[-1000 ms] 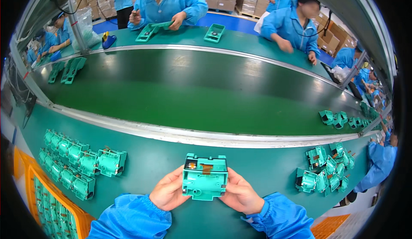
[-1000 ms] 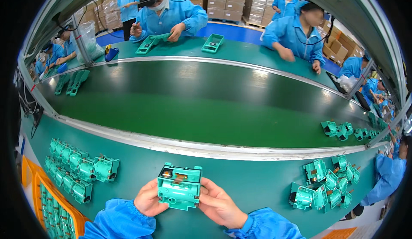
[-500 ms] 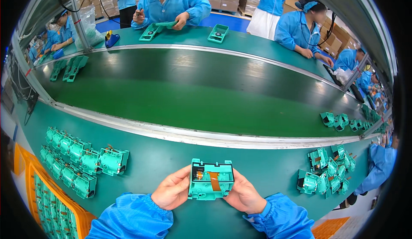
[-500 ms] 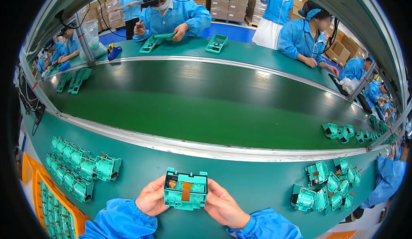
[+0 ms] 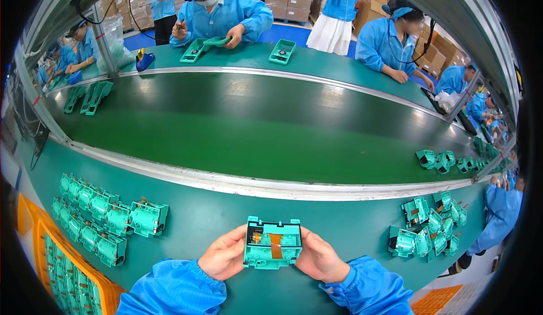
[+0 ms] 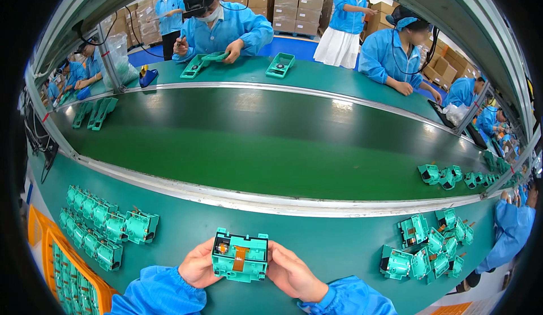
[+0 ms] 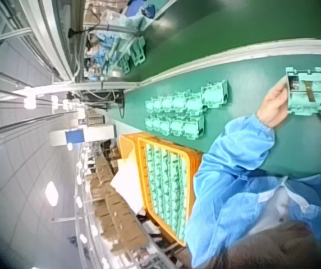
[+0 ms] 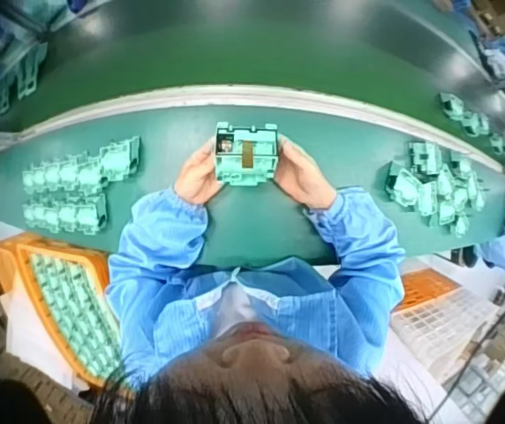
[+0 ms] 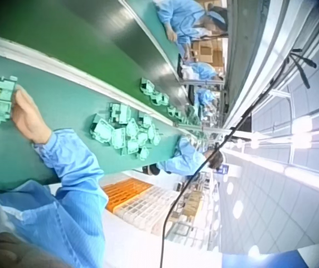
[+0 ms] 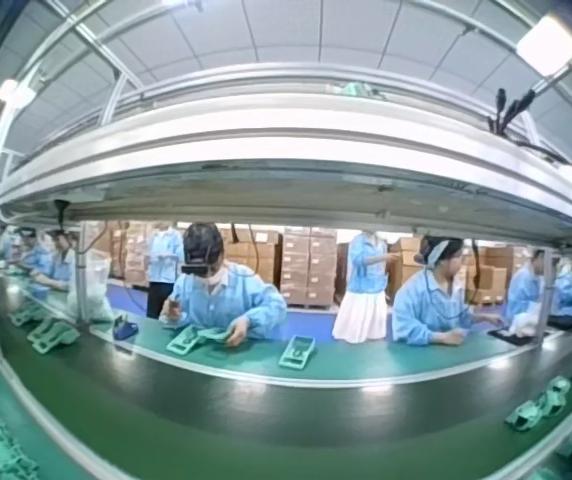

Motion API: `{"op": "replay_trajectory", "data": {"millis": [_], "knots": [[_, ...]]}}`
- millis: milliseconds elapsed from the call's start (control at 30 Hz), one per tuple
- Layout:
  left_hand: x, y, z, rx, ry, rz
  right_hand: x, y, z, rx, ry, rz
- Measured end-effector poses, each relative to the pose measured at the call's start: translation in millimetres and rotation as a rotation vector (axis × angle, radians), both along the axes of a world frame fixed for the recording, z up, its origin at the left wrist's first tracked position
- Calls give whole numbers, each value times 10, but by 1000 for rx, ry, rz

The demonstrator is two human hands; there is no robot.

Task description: The person assembles green electronic device housings by hand on a factory production line, fitting plastic housings around circuit boards and electronic components.

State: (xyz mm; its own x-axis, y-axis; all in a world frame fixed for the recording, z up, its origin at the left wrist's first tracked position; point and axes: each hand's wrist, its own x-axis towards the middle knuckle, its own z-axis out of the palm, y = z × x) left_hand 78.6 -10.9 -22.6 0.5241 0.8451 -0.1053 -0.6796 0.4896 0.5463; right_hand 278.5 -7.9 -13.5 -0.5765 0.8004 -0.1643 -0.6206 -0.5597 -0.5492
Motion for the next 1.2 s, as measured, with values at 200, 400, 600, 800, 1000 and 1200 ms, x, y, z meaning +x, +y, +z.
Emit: {"op": "replay_trajectory", "data": {"millis": [200, 400, 600, 800, 1000, 1200], "knots": [[-38, 0, -41, 66, 55, -28, 1, -1, 155, 85, -208, -2], [-38, 16, -50, 137, 123, -49, 53, 71, 36, -1, -255, -44], [9, 29, -4, 97, 143, -49, -1, 89, 100, -71, -458, -147], [17, 19, -98, -132, -4, 1, -37, 24, 76, 569, -705, -192], [36, -31, -61, -163, -53, -12, -36, -9, 65, 822, -1009, -133], [21, 24, -7, -90, -222, -49, -82, 0, 47, 189, -297, -185]]}}
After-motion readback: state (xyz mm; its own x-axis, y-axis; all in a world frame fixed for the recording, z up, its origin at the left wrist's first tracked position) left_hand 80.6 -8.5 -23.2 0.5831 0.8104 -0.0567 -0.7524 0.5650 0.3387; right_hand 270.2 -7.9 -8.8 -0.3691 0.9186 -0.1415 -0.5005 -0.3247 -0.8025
